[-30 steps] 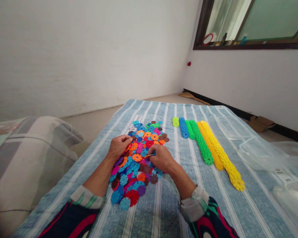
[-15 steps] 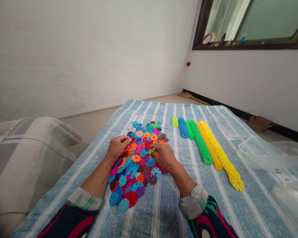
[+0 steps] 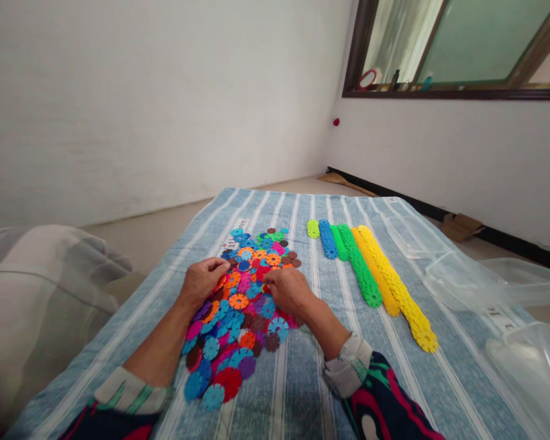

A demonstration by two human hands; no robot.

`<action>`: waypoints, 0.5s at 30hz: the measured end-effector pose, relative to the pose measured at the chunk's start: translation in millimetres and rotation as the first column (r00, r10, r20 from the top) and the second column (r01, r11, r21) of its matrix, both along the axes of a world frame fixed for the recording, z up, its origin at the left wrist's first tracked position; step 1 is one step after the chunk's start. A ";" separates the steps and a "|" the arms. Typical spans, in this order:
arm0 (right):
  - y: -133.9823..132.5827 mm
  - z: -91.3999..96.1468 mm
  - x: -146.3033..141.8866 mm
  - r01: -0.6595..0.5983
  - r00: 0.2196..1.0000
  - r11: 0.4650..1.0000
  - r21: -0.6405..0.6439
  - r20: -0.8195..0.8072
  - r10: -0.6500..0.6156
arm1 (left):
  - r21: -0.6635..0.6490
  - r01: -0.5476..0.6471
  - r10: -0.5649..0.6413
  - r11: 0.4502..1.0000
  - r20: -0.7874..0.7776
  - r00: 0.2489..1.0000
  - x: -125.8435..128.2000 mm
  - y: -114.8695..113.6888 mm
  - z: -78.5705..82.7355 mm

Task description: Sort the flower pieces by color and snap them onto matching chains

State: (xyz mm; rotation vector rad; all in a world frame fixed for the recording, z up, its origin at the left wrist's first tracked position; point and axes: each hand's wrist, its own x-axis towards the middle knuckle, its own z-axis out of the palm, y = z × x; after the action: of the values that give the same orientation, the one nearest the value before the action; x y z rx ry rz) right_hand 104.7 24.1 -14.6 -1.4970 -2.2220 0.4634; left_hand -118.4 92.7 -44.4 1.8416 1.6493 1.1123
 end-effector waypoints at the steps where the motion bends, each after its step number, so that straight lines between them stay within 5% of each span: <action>1: 0.6 0.1 0.0 -0.003 1.000 1.000 -0.002 -0.028 0.003 | -0.001 -0.001 0.001 1.000 0.003 1.000 0.3 -0.3 0.4; 15: 32.0 6.6 14.8 0.075 0.937 0.997 -0.003 -0.341 -0.071 | 0.019 -0.005 0.005 1.000 0.000 1.000 -0.1 1.6 -1.2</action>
State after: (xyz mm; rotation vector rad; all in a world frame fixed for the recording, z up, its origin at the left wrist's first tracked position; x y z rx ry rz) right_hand 119.4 56.1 -8.0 -1.3694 -1.8905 0.6339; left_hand -118.5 94.3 -45.6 1.8502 1.6496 1.1341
